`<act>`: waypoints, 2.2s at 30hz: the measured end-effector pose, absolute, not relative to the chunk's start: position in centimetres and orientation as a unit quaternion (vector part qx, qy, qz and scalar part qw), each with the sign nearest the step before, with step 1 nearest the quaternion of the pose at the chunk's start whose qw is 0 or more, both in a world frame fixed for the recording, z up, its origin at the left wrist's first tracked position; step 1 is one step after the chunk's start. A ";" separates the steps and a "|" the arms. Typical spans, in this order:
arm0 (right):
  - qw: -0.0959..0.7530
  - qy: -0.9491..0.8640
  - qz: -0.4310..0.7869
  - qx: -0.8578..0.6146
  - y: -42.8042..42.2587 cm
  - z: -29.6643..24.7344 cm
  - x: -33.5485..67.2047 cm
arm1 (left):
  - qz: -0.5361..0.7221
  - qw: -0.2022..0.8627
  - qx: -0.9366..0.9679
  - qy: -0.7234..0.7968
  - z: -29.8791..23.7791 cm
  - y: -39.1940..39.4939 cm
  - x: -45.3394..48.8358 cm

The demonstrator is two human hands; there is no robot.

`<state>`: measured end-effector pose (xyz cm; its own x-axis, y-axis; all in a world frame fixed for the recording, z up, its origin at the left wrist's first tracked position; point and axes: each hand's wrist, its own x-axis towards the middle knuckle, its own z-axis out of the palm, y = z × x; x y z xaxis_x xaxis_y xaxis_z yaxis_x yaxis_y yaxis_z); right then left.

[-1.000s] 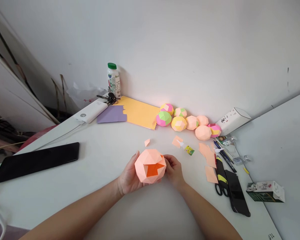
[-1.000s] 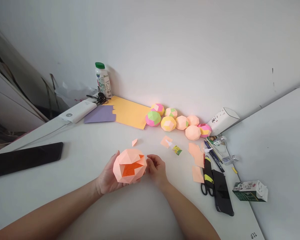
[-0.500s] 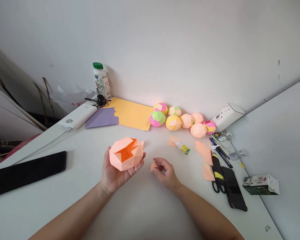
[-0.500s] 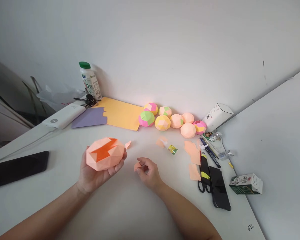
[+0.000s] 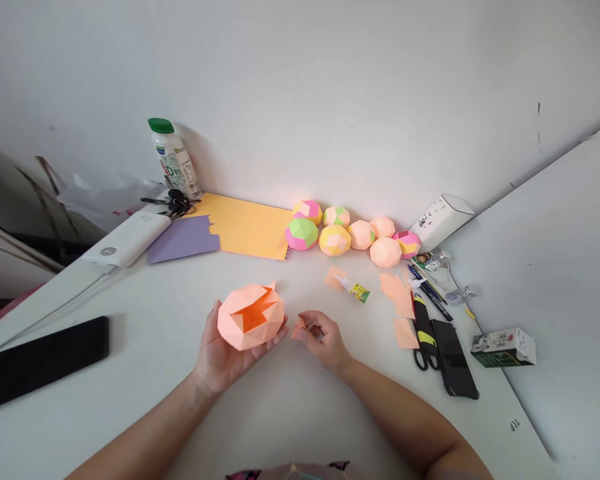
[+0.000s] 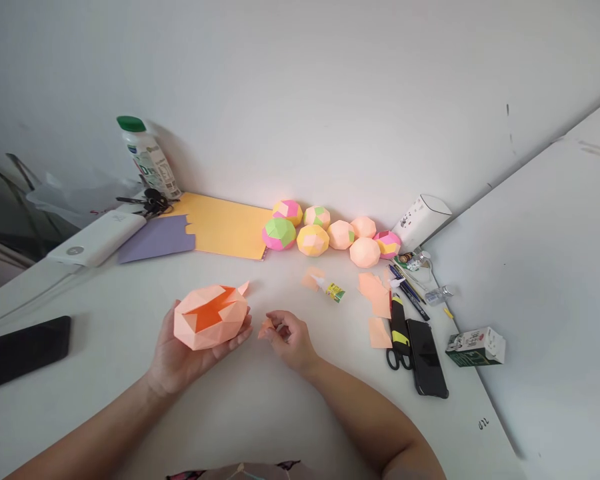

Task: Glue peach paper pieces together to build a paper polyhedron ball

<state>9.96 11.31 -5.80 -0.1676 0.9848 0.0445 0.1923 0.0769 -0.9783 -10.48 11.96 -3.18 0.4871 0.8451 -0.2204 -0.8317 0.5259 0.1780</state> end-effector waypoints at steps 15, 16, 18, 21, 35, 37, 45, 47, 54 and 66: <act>0.422 -0.561 0.547 -0.456 11.5 -6.0 10.2 | 0.488 0.853 0.059 0.177 -2.4 11.4 -9.5; 0.421 -0.561 0.550 -0.454 11.5 -6.1 10.2 | 0.486 0.854 0.063 0.174 -2.5 11.4 -9.5; 0.419 -0.560 0.553 -0.453 11.6 -6.3 10.2 | 0.481 0.857 0.075 0.169 -2.5 11.3 -9.4; 0.421 -0.554 0.550 -0.462 11.7 -6.2 10.1 | 0.469 0.864 0.099 0.153 -2.3 11.2 -9.2; 0.398 -0.595 0.508 -0.479 11.8 -4.9 9.5 | 0.453 0.865 0.151 0.156 -1.7 10.7 -8.7; 0.387 -0.616 0.484 -0.487 11.8 -4.8 9.5 | 0.452 0.862 0.160 0.163 -1.6 10.7 -8.7; 0.367 -0.677 0.202 -0.605 14.2 -1.2 13.2 | 0.425 0.869 0.127 0.218 -1.5 10.5 -9.0; 0.321 -0.689 0.142 -0.634 15.1 -0.1 14.9 | 0.412 0.878 0.121 0.210 -1.5 10.4 -9.0; 0.110 -0.690 0.080 -0.711 16.2 -0.1 17.8 | 0.365 0.896 0.137 0.213 -1.6 10.2 -9.0; 0.395 -0.646 0.184 -0.627 15.2 4.6 17.9 | 0.358 0.897 0.174 0.194 -1.5 10.3 -8.8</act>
<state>17.90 15.15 4.56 0.0976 0.9552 0.2793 0.6650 0.1462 -0.7324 -8.81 10.28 -1.47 0.6679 0.7098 -0.2237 -0.5751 0.6830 0.4503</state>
